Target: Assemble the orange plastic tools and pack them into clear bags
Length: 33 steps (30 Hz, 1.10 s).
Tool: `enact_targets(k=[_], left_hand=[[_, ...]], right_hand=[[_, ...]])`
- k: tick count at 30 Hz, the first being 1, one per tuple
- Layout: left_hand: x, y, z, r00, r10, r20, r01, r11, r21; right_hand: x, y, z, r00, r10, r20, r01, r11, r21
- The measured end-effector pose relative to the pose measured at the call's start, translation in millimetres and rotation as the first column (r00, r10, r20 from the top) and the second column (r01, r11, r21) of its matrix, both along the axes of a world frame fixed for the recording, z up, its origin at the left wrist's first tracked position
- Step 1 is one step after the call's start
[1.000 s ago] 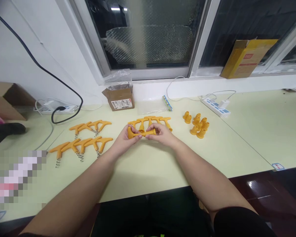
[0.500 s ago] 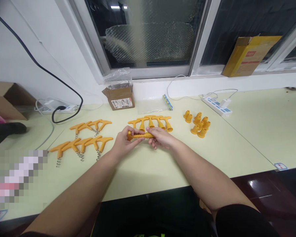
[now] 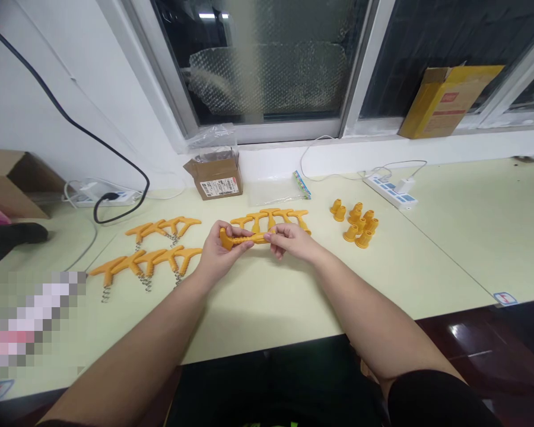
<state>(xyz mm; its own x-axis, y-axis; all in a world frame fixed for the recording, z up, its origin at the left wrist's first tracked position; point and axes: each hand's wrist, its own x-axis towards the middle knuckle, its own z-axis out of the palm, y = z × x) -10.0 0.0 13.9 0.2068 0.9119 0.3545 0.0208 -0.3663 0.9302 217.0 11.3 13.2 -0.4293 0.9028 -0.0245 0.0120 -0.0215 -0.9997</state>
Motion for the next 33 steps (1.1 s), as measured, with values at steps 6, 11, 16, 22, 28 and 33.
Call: enact_targets(k=[6,11,16,22,28,33], left_hand=[[-4,-6,0.4,0.993,-0.059,-0.099,0.070,0.992,0.107],[-1,-4,1.0,0.997,-0.048,-0.062,0.051,0.998,0.039],[-3,4,-1.8,0.999,-0.001,0.035,0.001,1.000,0.000],[-5,1,-3.1,0.997,-0.051,-0.064,0.056,0.996,0.076],[-7,5,-3.9,0.988,-0.151,0.018,0.152,0.988,-0.026],[-9,14,-6.5,0.982,-0.138,0.130,0.168,0.951,-0.259]], right_hand=[[0,-4,2.2,0.995,0.060,0.080,-0.027,0.930,-0.366],[2,-3,3.6,0.996,0.083,-0.036,-0.090,0.960,-0.265],[6,0,2.6,0.992,0.008,-0.123,-0.001,0.999,0.054],[3,-1,2.1,0.998,0.062,-0.010,-0.062,0.950,-0.305],[4,0,0.2,0.998,0.055,-0.036,-0.061,0.980,-0.189],[1,1,-5.4,0.999,0.051,-0.015,-0.051,0.999,0.016]])
